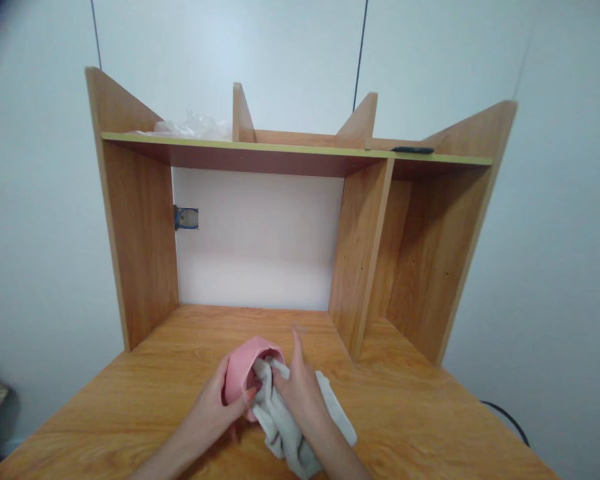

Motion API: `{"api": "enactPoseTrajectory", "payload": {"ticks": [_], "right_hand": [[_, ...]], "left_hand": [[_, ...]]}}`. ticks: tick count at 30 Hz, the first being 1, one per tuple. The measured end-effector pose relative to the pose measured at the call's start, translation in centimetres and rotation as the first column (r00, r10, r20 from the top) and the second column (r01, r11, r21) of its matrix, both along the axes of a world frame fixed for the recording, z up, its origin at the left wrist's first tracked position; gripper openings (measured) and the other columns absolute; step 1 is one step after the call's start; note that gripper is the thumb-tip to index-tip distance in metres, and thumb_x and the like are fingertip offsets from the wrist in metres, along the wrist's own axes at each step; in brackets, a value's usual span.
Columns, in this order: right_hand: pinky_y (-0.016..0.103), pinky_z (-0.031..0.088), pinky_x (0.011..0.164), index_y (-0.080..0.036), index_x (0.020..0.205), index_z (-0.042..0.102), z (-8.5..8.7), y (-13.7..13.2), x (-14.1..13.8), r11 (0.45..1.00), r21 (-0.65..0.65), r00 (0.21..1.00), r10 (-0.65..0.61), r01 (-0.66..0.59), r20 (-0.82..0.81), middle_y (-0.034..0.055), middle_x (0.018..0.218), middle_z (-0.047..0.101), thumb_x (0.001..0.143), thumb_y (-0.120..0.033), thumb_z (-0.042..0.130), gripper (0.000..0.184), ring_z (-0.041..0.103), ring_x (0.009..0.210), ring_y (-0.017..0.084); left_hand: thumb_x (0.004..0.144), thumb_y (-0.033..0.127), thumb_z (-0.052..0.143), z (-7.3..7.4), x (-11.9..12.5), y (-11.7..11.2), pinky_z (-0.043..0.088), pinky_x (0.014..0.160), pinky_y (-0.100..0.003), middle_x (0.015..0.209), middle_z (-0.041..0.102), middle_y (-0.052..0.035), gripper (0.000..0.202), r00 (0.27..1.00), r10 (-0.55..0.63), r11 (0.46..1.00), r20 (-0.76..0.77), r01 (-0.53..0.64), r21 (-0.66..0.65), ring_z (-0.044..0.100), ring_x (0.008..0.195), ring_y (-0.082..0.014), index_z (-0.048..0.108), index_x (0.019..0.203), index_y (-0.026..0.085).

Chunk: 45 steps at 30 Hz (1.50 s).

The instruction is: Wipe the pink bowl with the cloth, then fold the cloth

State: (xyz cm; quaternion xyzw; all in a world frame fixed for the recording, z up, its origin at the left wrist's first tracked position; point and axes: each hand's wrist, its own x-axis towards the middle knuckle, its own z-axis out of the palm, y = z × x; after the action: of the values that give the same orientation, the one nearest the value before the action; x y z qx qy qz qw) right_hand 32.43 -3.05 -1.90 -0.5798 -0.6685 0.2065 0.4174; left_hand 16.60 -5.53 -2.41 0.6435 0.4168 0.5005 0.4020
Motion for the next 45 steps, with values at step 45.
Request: {"api": "enactPoseTrajectory", "payload": {"ticks": [45], "right_hand": [[0.015,0.024,0.025,-0.013,0.118,0.036,-0.5,-0.7,-1.9,0.948,-0.22,0.946,0.167,-0.231,-0.276,-0.0107,0.037,0.042,0.077,-0.042,0.036,0.05,0.035,0.024,0.008]], "left_hand": [[0.064,0.048,0.059,-1.3,-0.9,2.5,0.045,0.073,-0.028,0.096,0.063,-0.007,0.056,0.922,0.094,0.96,0.376,0.017,-0.28,0.059,0.088,-0.0205,0.052,0.108,0.015]]}}
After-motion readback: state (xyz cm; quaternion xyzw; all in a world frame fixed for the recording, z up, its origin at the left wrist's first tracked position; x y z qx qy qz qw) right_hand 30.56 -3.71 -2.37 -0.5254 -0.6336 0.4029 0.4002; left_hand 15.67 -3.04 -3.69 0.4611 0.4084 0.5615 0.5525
